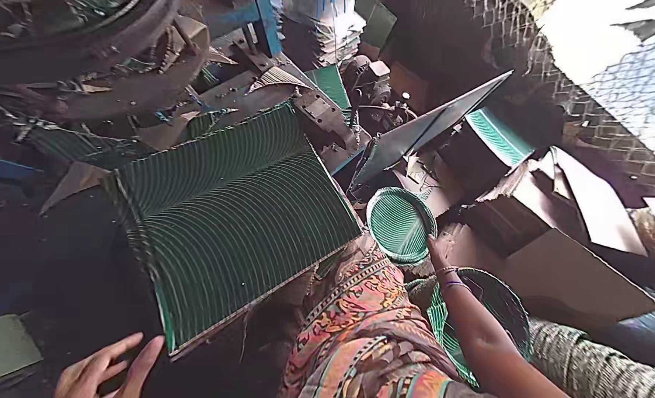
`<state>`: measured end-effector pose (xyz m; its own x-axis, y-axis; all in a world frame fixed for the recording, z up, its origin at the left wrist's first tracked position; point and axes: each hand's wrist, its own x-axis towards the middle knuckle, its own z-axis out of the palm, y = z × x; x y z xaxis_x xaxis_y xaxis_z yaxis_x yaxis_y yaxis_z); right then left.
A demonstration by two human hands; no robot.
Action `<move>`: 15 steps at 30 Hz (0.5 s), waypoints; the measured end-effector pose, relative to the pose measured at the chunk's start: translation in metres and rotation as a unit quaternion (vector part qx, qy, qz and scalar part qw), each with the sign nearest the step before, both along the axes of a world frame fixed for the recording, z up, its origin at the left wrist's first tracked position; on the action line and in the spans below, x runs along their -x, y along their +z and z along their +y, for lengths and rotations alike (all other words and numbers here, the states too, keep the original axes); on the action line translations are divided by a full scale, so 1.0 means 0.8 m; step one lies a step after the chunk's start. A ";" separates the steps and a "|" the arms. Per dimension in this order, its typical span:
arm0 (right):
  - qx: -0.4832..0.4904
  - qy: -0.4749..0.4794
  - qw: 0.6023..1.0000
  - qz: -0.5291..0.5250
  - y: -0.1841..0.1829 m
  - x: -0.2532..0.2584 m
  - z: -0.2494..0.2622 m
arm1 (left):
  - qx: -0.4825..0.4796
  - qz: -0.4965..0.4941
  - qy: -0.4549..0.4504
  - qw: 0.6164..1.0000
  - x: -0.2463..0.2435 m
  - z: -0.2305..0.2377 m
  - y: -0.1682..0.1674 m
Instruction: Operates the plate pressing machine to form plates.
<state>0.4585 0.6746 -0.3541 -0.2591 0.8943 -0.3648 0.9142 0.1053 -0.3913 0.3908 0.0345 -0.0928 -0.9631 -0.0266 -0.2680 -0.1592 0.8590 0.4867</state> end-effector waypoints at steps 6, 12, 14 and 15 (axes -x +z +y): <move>-0.117 0.211 0.925 0.293 0.075 0.116 -0.084 | -0.052 0.009 0.168 0.984 0.051 0.035 -0.059; -0.107 0.501 0.719 0.470 0.216 0.192 -0.221 | -0.015 0.177 0.165 0.970 0.040 0.016 -0.065; -0.108 0.605 0.664 0.426 0.221 0.202 -0.260 | -0.009 0.250 0.167 0.954 0.032 0.017 -0.065; -0.135 0.647 0.640 0.393 0.217 0.205 -0.274 | -0.021 0.259 0.170 0.951 0.029 0.018 -0.063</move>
<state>0.2947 0.4551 -0.1802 -0.8544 -0.2506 0.4552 -0.4740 0.7349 -0.4851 0.3679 0.0492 -0.1428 -0.9035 -0.3606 0.2316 -0.1545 0.7781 0.6088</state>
